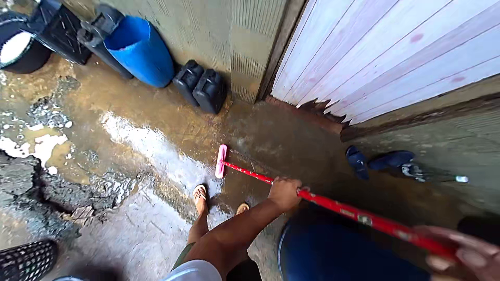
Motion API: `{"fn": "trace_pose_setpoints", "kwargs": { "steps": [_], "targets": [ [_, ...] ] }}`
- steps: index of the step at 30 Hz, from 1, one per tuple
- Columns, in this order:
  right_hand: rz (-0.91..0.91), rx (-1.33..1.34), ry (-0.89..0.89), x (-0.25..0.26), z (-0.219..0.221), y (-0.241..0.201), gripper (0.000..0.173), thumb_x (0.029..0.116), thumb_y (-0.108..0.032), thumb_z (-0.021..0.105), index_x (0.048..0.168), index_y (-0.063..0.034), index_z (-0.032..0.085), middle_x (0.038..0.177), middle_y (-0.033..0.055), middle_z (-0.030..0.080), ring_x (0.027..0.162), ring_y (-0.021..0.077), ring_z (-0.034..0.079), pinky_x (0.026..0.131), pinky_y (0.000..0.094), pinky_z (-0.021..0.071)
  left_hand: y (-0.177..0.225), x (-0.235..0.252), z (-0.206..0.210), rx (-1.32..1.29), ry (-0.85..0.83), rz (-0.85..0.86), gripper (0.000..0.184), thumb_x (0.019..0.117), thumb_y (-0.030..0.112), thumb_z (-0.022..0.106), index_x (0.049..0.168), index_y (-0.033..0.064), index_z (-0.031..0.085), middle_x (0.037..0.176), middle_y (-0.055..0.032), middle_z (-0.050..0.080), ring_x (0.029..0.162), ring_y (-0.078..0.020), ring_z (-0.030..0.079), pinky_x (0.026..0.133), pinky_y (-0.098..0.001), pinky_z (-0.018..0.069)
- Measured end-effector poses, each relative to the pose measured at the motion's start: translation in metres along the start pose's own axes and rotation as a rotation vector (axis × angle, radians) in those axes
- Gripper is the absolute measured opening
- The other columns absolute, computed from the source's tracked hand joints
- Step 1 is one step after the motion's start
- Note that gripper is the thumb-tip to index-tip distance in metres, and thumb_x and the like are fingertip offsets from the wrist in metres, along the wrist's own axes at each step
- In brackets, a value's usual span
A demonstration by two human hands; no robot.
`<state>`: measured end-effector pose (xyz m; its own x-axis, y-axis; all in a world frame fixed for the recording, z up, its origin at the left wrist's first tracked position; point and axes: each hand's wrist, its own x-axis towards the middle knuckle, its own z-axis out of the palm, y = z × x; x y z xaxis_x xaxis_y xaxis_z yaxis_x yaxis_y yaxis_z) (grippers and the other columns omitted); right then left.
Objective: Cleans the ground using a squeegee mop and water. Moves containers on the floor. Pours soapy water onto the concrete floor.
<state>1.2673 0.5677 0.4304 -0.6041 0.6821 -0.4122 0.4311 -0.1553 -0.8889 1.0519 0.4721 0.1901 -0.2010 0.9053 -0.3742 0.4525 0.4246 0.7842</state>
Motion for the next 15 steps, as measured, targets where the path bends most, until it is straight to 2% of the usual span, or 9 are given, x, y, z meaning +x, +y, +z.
{"fn": "trace_pose_setpoints", "kwargs": {
  "steps": [1, 3, 5, 8, 10, 12, 15],
  "targets": [
    [-0.139, -0.019, 0.035, 0.02, 0.011, -0.024, 0.028, 0.1059, -0.021, 0.054, 0.132, -0.0106, 0.056, 0.122, -0.0026, 0.07, 0.091, 0.0124, 0.072, 0.07, 0.031, 0.0625, 0.009, 0.008, -0.023, -0.036, 0.077, -0.026, 0.034, 0.1036, 0.032, 0.057, 0.11, 0.0014, 0.071, 0.113, -0.0166, 0.073, 0.117, -0.0308, 0.066, 0.113, -0.0491, 0.0415],
    [-0.355, -0.071, 0.116, 0.067, 0.048, -0.058, 0.033, 0.102, -0.02, 0.061, 0.13, -0.0071, 0.051, 0.116, -0.0022, 0.07, 0.089, 0.0126, 0.072, 0.069, 0.0317, 0.0643, 0.018, 0.02, -0.066, -0.086, 0.208, -0.052, 0.03, 0.1018, 0.026, 0.06, 0.113, -0.0009, 0.069, 0.115, -0.0185, 0.072, 0.117, -0.0311, 0.065, 0.112, -0.0474, 0.0428],
    [-0.442, -0.114, 0.17, 0.118, 0.101, -0.077, 0.039, 0.0969, -0.022, 0.067, 0.128, -0.0026, 0.052, 0.109, 0.0007, 0.071, 0.084, 0.0116, 0.073, 0.066, 0.0299, 0.0642, 0.013, 0.029, -0.108, -0.113, 0.293, -0.082, 0.03, 0.101, 0.023, 0.061, 0.117, -0.0014, 0.066, 0.115, -0.0202, 0.071, 0.115, -0.0325, 0.066, 0.108, -0.0481, 0.0469],
    [-0.359, -0.222, 0.147, 0.188, 0.184, -0.088, 0.044, 0.0988, -0.016, 0.066, 0.135, 0.0043, 0.052, 0.109, 0.0142, 0.069, 0.077, 0.0161, 0.07, 0.063, 0.0334, 0.0604, -0.003, 0.046, -0.167, -0.122, 0.391, -0.102, 0.034, 0.1038, 0.026, 0.058, 0.124, -0.0007, 0.063, 0.114, -0.0218, 0.07, 0.111, -0.0352, 0.068, 0.1, -0.0519, 0.0519],
    [-0.353, -0.296, 0.151, 0.234, 0.228, -0.083, 0.038, 0.1019, -0.015, 0.062, 0.133, 0.0039, 0.052, 0.107, 0.0146, 0.069, 0.074, 0.0145, 0.07, 0.065, 0.0319, 0.0607, -0.009, 0.057, -0.207, -0.13, 0.404, -0.103, 0.037, 0.1031, 0.022, 0.059, 0.133, 0.0012, 0.059, 0.121, -0.0215, 0.069, 0.116, -0.0355, 0.067, 0.103, -0.0527, 0.0508],
    [-0.373, -0.37, 0.148, 0.273, 0.253, -0.087, 0.034, 0.104, -0.015, 0.058, 0.132, 0.0042, 0.052, 0.104, 0.0139, 0.069, 0.075, 0.0136, 0.069, 0.07, 0.0317, 0.061, -0.014, 0.068, -0.244, -0.12, 0.365, -0.099, 0.042, 0.103, 0.019, 0.059, 0.142, 0.0036, 0.053, 0.127, -0.0207, 0.068, 0.12, -0.0353, 0.066, 0.105, -0.0535, 0.0508],
    [-0.347, -0.434, 0.076, 0.333, 0.267, -0.109, 0.034, 0.1063, -0.016, 0.054, 0.135, 0.0032, 0.05, 0.106, 0.0149, 0.069, 0.075, 0.0164, 0.07, 0.072, 0.0364, 0.0614, -0.039, 0.083, -0.297, -0.057, 0.256, -0.03, 0.054, 0.1038, 0.029, 0.061, 0.149, 0.0045, 0.045, 0.137, -0.0208, 0.062, 0.124, -0.0342, 0.064, 0.105, -0.0521, 0.051]
  ]
}}
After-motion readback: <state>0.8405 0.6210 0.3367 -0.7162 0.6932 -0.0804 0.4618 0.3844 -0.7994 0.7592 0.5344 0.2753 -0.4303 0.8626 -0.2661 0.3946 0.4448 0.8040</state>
